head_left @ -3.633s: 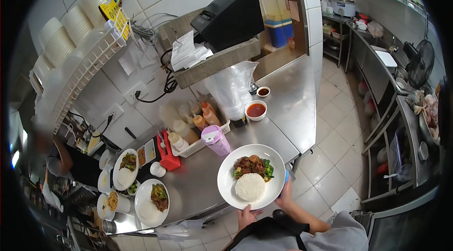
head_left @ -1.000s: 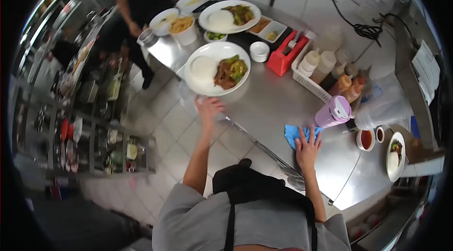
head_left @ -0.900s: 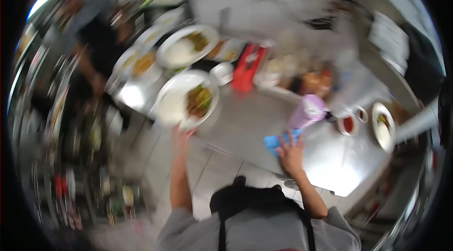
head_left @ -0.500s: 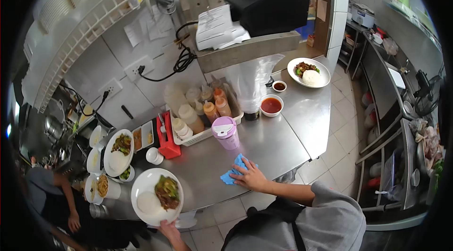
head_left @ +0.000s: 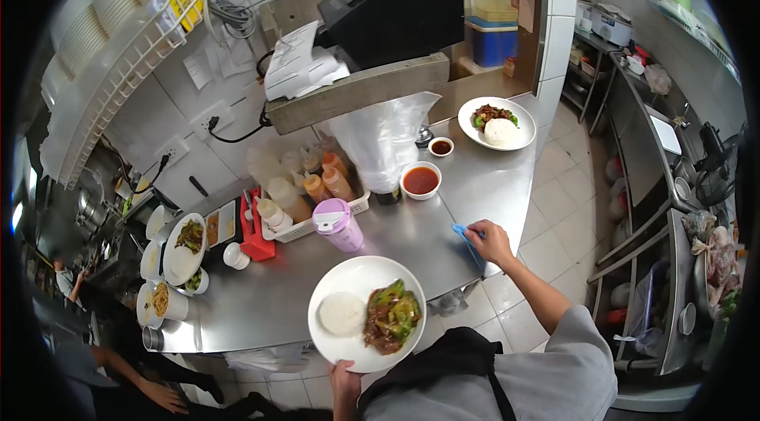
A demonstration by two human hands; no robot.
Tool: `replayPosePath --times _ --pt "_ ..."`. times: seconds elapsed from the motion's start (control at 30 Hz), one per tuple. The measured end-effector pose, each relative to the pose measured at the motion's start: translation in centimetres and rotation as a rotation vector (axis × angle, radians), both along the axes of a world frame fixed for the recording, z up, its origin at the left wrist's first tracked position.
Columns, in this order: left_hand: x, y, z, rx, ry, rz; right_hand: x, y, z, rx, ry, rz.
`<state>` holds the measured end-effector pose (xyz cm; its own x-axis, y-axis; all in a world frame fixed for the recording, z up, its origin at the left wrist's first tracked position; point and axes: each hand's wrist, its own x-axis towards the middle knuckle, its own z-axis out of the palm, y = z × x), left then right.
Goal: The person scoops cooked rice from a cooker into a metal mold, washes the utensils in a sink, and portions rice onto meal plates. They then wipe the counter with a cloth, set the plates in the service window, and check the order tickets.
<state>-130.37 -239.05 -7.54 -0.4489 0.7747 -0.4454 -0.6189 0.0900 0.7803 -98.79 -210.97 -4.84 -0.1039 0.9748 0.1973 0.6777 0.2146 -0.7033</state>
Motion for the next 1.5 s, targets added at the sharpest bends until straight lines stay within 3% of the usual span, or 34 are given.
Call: replayPosePath --times 0.23,0.37,0.5,0.67,1.17,1.5 --pt "4.8 5.6 -1.0 0.077 -0.019 -0.21 0.1 1.5 1.8 -0.018 -0.09 0.005" --pt "5.5 7.4 -0.9 0.042 0.002 -0.206 0.8 2.5 -1.0 0.356 -0.213 0.065" --pt "3.8 8.2 -2.0 0.008 0.014 -0.257 1.9 2.0 -3.0 0.418 -0.421 0.209" --pt "2.7 9.3 -0.9 -0.043 0.063 -0.268 2.8 1.1 -2.9 0.279 -0.442 0.424" --pt "1.2 10.9 -0.7 -0.023 0.166 -0.196 1.4 1.5 -4.1 0.379 -0.279 0.17" --pt "2.6 10.7 0.4 0.035 0.265 -0.155 1.0 1.6 -3.1 0.379 -0.336 0.138"
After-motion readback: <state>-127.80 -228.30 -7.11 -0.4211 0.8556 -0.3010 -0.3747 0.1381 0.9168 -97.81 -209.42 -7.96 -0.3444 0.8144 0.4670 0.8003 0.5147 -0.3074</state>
